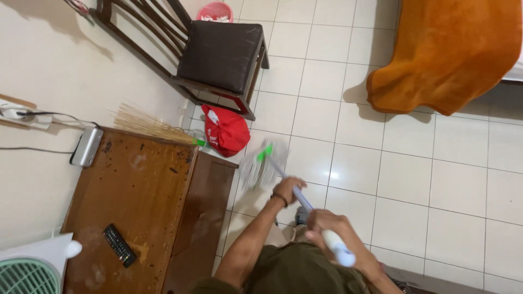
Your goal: Mopping the floor in a hotel room.
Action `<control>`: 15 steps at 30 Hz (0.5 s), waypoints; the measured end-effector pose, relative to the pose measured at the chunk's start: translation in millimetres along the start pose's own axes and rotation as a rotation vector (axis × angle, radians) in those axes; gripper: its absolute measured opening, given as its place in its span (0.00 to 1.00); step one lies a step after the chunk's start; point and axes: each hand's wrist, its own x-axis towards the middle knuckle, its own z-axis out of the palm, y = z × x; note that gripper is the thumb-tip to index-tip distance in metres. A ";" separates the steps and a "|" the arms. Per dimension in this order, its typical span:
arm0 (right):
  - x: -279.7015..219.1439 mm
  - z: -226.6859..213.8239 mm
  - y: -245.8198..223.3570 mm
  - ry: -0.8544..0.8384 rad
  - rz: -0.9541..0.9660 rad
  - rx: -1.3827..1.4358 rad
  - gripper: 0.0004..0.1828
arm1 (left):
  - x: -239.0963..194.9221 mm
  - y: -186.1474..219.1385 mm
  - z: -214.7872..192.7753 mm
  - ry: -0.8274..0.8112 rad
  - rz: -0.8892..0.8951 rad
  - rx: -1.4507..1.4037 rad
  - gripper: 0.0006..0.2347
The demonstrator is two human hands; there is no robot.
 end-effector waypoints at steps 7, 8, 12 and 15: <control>20.3 16.9 39.2 0.160 -0.109 -0.012 0.14 | 90.0 -34.3 10.7 0.079 0.147 0.043 0.11; 17.0 14.4 39.9 0.217 -0.111 -0.033 0.14 | 93.1 -36.7 19.4 0.029 0.150 0.037 0.10; -7.2 8.8 21.1 0.336 0.064 -0.094 0.15 | 75.5 0.3 18.1 -0.175 0.325 -0.040 0.14; -27.5 18.7 -10.1 0.476 0.051 -0.198 0.14 | 41.6 42.5 8.8 -0.405 0.340 -0.114 0.15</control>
